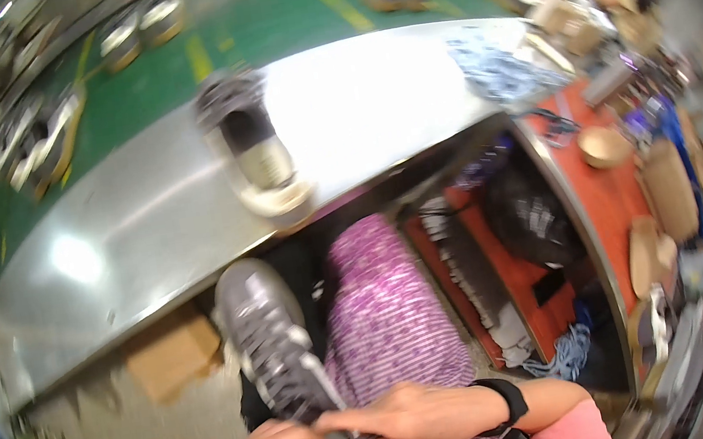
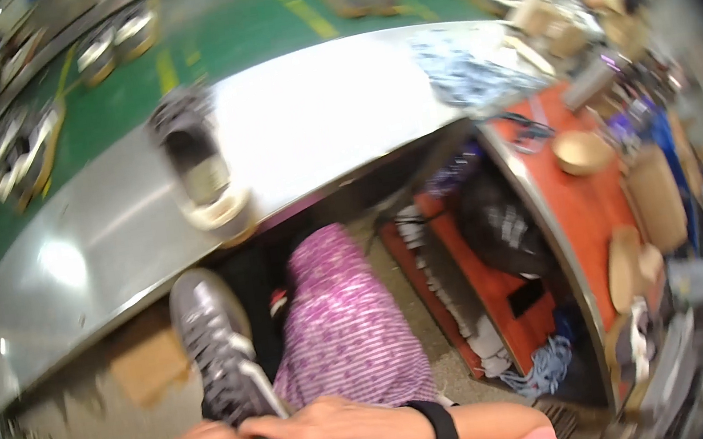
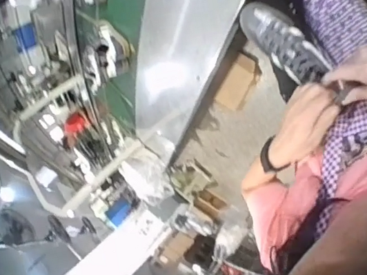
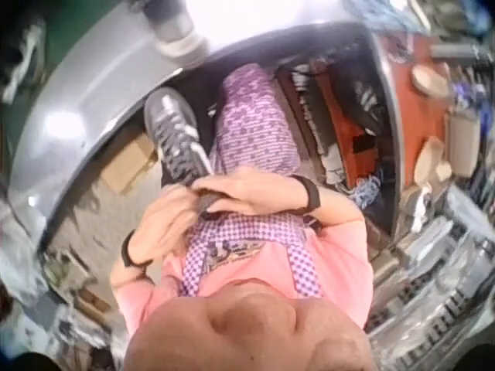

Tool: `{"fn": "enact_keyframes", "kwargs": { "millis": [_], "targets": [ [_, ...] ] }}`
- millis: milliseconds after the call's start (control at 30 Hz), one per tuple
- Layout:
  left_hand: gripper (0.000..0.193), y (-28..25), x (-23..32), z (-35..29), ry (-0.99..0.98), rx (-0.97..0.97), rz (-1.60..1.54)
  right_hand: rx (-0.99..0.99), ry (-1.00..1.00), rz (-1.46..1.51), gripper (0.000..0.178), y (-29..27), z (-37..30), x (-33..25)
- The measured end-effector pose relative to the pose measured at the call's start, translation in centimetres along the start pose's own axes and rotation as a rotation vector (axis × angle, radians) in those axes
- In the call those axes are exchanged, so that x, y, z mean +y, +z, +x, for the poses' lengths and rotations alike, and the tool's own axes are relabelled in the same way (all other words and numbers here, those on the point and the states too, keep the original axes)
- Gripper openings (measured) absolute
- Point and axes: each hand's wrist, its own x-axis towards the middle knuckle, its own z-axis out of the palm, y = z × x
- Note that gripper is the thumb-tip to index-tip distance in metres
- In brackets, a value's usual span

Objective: The recorder is lacing gray and white athletic shoes on a factory production line.

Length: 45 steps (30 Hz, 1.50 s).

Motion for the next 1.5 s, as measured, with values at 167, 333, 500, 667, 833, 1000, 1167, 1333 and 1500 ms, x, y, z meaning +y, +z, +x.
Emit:
{"fn": "enact_keyframes", "kwargs": {
  "millis": [167, 333, 500, 667, 833, 1000, 1167, 1333, 1500],
  "targets": [
    [0.014, -0.3, 1.3, 0.6, -0.392, 0.388, 1.032, 0.165, -0.273, 0.087, 0.020, -0.1, 0.4, 0.7],
    [0.028, 2.1, -2.6, 1.7, -0.150, 0.689, 0.887, 0.643, -0.126, -0.569, 0.013, 1.7, 3.1, 3.2],
    [0.018, 2.2, 0.0, 2.2, -0.083, 0.627, 0.652, 0.476, -0.163, -0.386, 0.022, 2.5, 4.1, 1.9],
    [0.014, -2.3, -0.8, -1.0, -0.221, 0.727, -0.093, 0.613, -0.145, -0.465, 0.055, 2.0, 1.8, 5.6],
    [0.051, 1.7, -5.1, -0.1, -0.560, 0.766, -0.430, 0.688, -0.100, -0.217, 0.067, 6.7, 3.6, 7.6],
    [0.101, 7.7, -4.2, 1.6, -0.354, 0.763, -0.151, 0.415, -0.191, -0.114, 0.094, 7.4, 4.4, 9.0],
    [0.086, 2.8, -6.0, 1.9, -0.207, 1.172, -0.252, 0.520, -0.221, -0.170, 0.064, -0.5, 5.1, 3.7],
    [0.078, -4.5, -9.7, -2.0, -0.270, 1.304, -0.312, 0.913, 0.040, -0.276, 0.036, -9.3, 7.7, 3.0],
    [0.069, -13.6, -14.2, -3.5, -0.333, 1.308, 0.046, 0.819, 0.056, -0.250, 0.054, -16.2, 12.6, 7.4]
  ]
}}
